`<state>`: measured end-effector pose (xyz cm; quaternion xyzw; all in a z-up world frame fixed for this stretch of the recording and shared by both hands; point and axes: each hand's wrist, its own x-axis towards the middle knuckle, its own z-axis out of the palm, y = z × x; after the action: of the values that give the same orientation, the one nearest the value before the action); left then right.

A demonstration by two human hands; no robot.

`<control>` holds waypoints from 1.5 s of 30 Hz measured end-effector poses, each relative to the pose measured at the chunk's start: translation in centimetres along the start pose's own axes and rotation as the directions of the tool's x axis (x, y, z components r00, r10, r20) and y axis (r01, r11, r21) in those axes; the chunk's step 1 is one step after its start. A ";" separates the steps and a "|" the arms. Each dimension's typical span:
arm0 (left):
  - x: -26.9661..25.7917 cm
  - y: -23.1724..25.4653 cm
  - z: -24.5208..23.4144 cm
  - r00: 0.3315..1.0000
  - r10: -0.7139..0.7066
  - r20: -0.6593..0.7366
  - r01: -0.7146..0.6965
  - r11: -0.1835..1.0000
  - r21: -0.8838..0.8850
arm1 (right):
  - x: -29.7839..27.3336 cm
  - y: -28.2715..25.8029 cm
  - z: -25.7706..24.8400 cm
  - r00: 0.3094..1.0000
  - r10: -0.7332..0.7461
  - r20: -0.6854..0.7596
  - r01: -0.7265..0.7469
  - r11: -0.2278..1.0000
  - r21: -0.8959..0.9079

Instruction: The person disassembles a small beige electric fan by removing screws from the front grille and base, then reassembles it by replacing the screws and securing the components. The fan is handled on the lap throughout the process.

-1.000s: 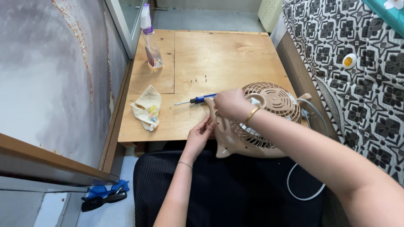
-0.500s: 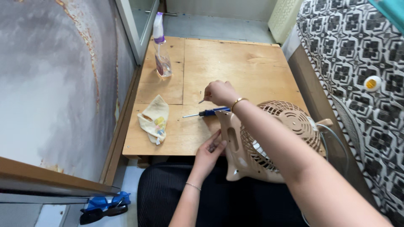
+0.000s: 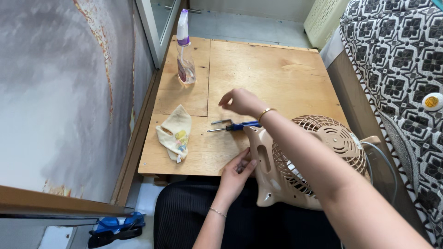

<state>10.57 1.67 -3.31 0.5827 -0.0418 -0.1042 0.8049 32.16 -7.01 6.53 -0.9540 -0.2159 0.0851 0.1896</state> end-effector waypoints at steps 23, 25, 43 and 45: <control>4.4 2.3 1.7 0.979 -0.176 -0.106 0.205 0.834 0.512 | -23.8 17.2 -10.6 0.803 0.596 -0.008 -0.594 0.802 0.052; 6.6 2.6 1.6 0.980 -0.125 -0.152 0.191 0.792 0.580 | -25.3 16.2 -10.3 0.773 0.630 -0.073 -0.630 0.776 0.031; 7.9 0.1 5.3 0.874 0.394 -0.286 -0.230 0.853 0.469 | -35.9 8.7 -8.3 0.654 0.744 -0.141 -0.743 0.666 0.067; 9.6 1.0 5.3 0.905 0.338 -0.258 -0.190 0.864 0.466 | -36.7 8.6 -8.2 0.644 0.761 -0.076 -0.748 0.647 0.149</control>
<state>19.05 -4.99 -1.21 0.7431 -0.0084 0.1196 0.6583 4.67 -33.17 13.50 -0.9493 0.2192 0.1042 0.2000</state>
